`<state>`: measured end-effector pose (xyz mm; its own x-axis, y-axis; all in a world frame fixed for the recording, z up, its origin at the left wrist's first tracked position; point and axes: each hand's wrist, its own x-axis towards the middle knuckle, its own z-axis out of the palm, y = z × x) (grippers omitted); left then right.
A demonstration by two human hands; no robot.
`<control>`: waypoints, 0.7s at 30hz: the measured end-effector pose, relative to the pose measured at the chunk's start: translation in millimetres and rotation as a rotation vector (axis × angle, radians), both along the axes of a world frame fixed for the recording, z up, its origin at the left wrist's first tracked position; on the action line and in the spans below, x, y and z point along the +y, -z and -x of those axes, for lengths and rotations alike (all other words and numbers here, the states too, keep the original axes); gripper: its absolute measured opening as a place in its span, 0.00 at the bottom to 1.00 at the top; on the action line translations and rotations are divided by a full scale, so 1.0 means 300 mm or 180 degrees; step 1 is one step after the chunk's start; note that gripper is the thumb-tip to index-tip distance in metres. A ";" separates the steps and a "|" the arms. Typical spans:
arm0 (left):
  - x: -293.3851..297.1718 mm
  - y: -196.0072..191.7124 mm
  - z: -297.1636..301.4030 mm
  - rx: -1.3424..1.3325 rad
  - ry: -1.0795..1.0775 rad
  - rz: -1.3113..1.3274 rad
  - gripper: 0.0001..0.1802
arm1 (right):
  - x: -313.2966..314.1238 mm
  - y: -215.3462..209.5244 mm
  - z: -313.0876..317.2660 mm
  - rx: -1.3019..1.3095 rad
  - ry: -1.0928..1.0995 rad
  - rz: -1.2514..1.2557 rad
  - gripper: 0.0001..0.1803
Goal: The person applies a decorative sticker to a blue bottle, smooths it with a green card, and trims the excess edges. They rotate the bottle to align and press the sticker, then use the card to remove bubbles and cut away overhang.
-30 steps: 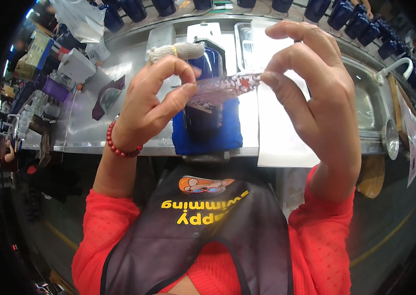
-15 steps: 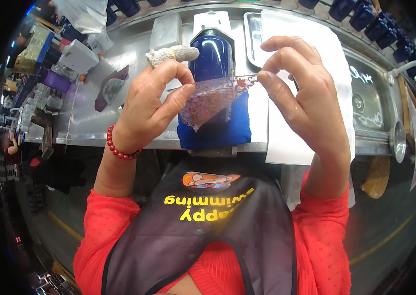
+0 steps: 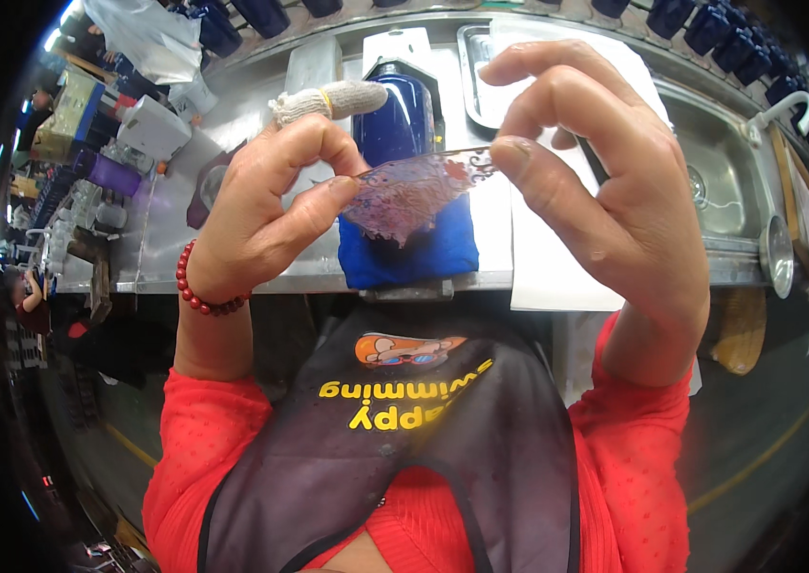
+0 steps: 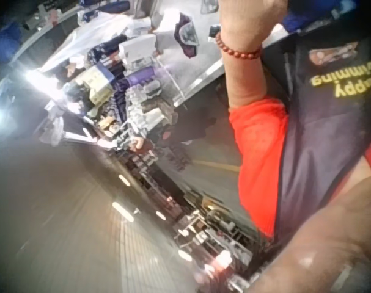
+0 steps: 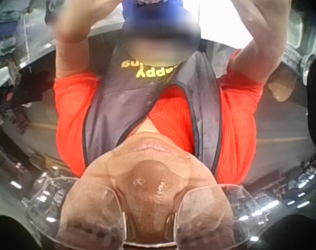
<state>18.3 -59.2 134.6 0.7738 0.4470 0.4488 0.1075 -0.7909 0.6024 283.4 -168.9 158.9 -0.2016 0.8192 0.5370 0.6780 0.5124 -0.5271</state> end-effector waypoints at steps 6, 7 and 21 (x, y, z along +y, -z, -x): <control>-0.020 -0.009 -0.016 -0.0052 -0.0068 0.0488 0.12 | 0.047 -0.049 0.021 -0.0355 -0.0199 -0.0385 0.06; -0.024 -0.012 -0.020 -0.0007 -0.0037 0.0296 0.13 | 0.054 -0.052 0.027 -0.0424 -0.0202 -0.0440 0.06; 0.016 -0.073 -0.064 -0.0595 -0.0044 -0.0920 0.08 | 0.110 0.166 0.026 0.1727 -0.0810 0.0783 0.31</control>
